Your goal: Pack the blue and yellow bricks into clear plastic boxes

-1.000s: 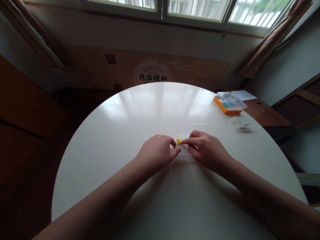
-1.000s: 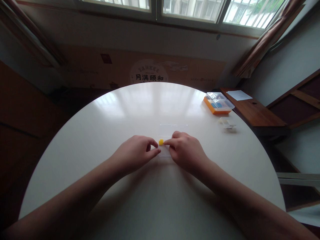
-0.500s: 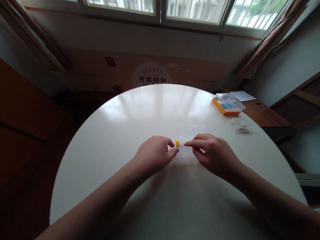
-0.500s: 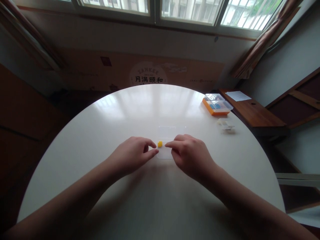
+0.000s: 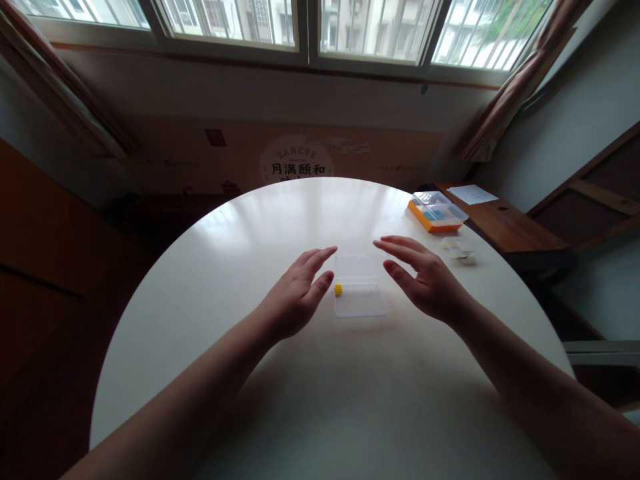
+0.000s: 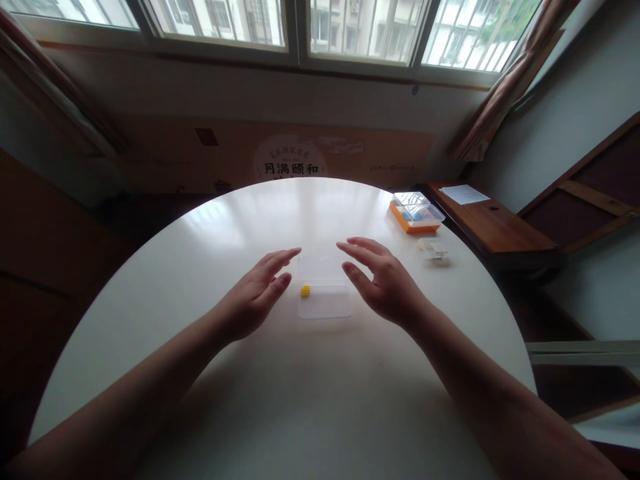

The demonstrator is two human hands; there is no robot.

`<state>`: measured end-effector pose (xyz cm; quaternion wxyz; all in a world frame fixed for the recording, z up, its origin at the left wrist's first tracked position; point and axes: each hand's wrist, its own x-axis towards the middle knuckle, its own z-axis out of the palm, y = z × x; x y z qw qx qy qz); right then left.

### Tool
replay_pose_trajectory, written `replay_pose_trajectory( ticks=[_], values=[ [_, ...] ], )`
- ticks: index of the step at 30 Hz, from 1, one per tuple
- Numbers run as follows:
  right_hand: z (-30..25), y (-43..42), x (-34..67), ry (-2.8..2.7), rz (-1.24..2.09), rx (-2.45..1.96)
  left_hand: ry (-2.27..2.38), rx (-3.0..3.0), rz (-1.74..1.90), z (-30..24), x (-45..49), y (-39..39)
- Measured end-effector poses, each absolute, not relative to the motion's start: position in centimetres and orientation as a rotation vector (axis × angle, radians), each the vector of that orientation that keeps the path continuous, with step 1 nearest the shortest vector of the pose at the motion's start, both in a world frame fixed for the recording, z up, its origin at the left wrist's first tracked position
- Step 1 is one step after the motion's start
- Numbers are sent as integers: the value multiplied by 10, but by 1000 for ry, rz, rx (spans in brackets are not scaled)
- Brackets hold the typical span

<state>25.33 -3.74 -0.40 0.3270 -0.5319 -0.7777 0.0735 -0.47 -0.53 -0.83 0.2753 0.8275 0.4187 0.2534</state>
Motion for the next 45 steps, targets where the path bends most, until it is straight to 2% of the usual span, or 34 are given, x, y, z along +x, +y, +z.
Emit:
replay_pose_trajectory(
  ticks=[8,16,45],
  values=[
    [-5,-32,259,-2040,505,-1191,965,2182,644,-10,-5,-3],
    [1,-35,261,-2349,804,-1123,881,2274,505,-11,-8,-4],
    [1,-36,256,-2404,824,-1162,853,2296,473,-12,-7,1]
  ],
)
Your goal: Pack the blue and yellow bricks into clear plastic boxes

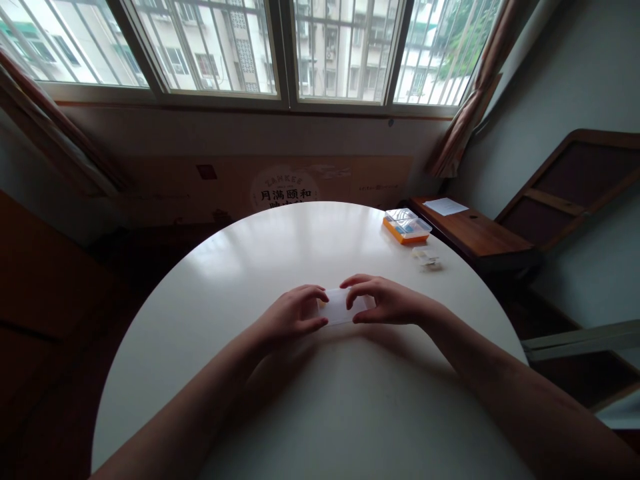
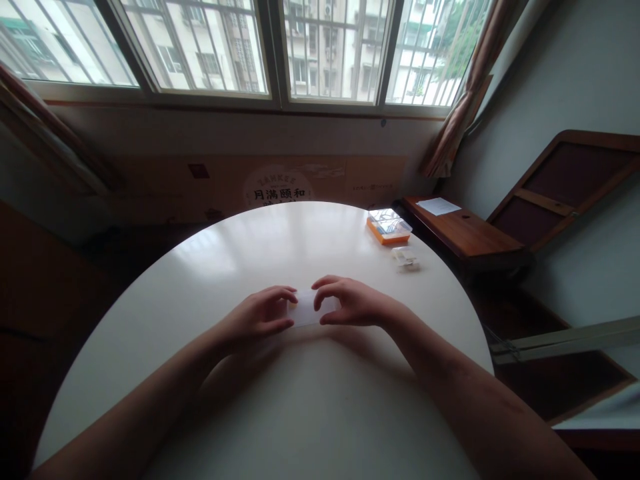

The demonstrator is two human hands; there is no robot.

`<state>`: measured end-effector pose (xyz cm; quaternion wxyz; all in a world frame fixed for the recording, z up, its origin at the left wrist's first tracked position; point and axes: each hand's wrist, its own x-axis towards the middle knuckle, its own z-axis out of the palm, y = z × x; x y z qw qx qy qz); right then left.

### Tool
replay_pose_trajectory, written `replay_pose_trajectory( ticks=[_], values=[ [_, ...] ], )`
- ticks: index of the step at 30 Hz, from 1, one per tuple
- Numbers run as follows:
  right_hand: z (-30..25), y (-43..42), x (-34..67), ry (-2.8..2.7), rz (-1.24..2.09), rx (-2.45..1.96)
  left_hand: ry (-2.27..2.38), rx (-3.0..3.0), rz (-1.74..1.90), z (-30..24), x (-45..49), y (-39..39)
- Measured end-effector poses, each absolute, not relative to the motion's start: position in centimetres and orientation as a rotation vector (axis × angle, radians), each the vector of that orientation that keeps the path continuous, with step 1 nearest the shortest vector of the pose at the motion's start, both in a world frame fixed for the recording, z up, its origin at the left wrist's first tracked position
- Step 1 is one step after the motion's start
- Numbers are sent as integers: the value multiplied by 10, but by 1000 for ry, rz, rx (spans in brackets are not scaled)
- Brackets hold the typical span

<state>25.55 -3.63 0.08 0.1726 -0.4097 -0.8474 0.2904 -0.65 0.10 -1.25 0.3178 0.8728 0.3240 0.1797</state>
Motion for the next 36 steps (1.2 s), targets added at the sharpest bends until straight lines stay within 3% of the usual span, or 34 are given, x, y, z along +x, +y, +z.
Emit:
replay_pose_trajectory(
  ticks=[15,19,25,36],
  values=[
    [1,-38,255,-2455,728,-1133,814,2363,510,-20,-10,4],
    [4,-37,253,-2445,689,-1117,897,2217,660,-26,-8,5],
    [17,-30,270,-2195,505,-1447,1063,2024,889,-30,-8,11],
    [41,52,369,-1621,-36,-2094,1107,1953,892,-38,-9,21]
  ],
)
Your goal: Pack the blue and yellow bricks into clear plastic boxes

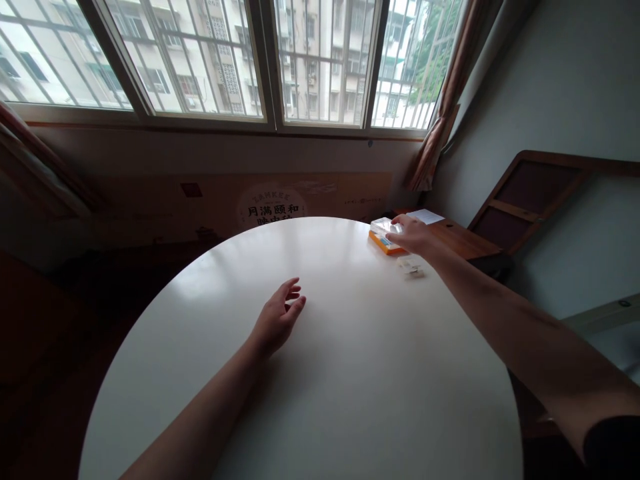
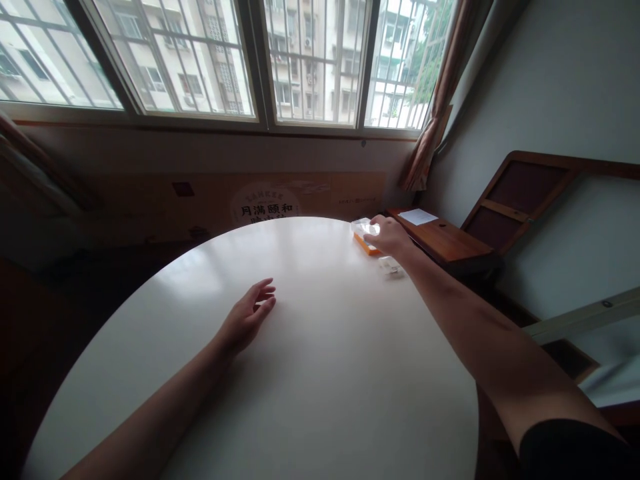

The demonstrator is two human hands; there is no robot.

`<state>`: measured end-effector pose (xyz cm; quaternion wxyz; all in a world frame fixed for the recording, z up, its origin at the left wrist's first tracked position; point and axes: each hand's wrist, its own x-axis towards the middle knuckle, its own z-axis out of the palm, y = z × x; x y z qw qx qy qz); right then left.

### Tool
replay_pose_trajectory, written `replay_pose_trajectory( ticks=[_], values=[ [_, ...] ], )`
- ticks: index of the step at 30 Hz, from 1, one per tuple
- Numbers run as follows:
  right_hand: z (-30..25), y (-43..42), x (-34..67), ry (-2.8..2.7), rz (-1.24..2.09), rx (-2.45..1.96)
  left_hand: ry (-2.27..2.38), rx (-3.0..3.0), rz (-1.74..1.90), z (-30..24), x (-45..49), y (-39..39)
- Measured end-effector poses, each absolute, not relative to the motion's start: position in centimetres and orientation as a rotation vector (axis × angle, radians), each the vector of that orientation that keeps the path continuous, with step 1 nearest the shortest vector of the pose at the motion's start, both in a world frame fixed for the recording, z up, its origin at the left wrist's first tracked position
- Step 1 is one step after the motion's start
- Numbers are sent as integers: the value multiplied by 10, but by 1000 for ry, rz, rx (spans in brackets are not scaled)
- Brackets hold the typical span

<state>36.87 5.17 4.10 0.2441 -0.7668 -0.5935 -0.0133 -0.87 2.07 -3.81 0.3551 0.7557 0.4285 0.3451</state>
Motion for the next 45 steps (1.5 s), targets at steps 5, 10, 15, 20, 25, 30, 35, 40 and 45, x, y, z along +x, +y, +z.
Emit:
replay_pose_trajectory(
  ticks=[5,10,15,20,25,30,35,40,45],
  values=[
    [24,84,398,-1503,-108,-2277,1105,1934,888,-39,-10,24],
    [2,103,407,-1450,-156,-2339,1112,1926,881,-40,-10,24],
    [-11,111,412,-1456,-178,-2351,1123,1939,848,-40,-9,25],
    [-13,108,414,-1434,-208,-2377,1111,1947,844,-40,-9,25],
    [-14,105,416,-1446,-209,-2371,1110,1949,826,-42,-10,26],
    [-13,103,417,-1456,-205,-2337,1102,1964,831,-43,-11,27],
    [-6,87,419,-1390,-271,-2269,1112,1961,822,-42,-11,26],
    [-6,49,426,-1312,-325,-2216,1126,1969,816,-41,-10,26],
    [-26,8,422,-1468,-177,-2246,1140,1981,791,-41,-10,27]
  ],
)
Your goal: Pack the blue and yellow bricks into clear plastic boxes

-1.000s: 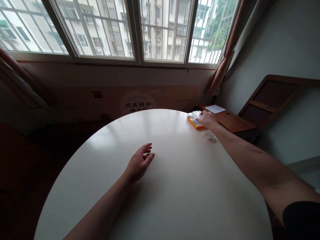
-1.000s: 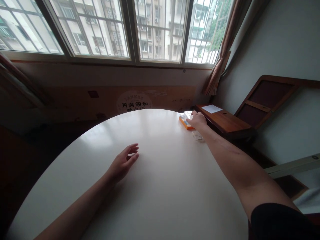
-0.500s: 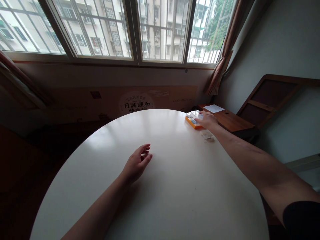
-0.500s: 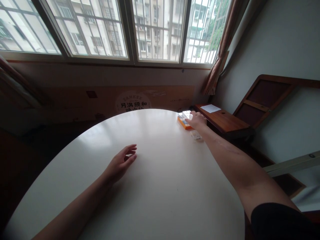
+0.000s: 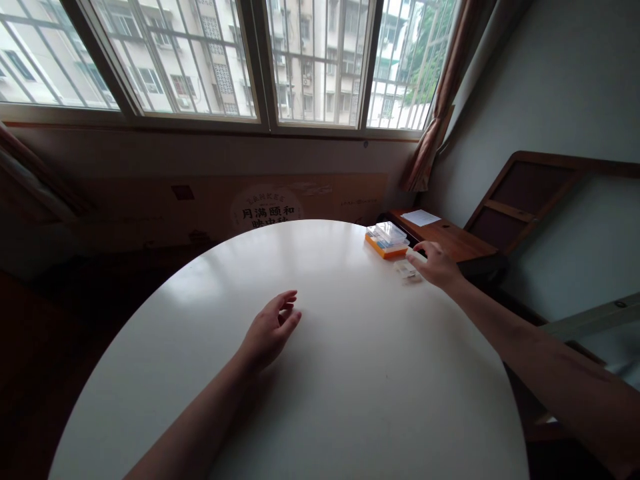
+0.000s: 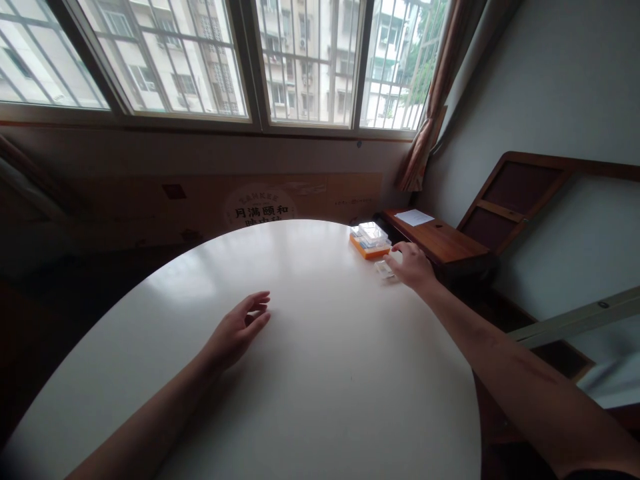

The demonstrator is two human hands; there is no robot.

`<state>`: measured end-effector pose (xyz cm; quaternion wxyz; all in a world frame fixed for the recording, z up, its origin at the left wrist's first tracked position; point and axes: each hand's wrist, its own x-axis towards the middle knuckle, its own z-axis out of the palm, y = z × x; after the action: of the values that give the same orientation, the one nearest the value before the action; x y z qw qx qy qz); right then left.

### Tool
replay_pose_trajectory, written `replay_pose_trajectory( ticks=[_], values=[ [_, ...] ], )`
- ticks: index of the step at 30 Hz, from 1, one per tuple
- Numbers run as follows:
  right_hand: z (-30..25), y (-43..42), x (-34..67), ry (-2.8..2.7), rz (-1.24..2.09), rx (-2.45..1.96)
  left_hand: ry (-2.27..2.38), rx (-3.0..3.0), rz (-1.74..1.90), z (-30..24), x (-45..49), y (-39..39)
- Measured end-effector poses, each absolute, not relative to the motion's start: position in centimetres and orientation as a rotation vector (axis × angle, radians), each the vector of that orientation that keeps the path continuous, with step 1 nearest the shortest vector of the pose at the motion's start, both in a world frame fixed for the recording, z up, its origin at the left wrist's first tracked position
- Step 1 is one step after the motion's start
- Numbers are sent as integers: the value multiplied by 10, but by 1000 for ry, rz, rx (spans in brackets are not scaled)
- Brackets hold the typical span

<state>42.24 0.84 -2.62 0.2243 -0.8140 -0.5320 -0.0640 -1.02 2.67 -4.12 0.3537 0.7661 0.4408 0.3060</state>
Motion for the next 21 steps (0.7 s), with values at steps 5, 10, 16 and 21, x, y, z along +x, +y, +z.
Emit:
replay_pose_trajectory(
  ticks=[5,10,16,21],
  values=[
    [-43,-4,411,-1554,-48,-2347,1144,1980,778,-41,-11,27],
    [-45,4,400,-1528,-51,-2422,1137,1993,789,-41,-11,27],
    [-37,7,402,-1531,-42,-2402,1142,1992,762,-38,-11,25],
    [-5,26,416,-1494,-114,-2335,1143,2004,767,-41,-12,26]
  ],
)
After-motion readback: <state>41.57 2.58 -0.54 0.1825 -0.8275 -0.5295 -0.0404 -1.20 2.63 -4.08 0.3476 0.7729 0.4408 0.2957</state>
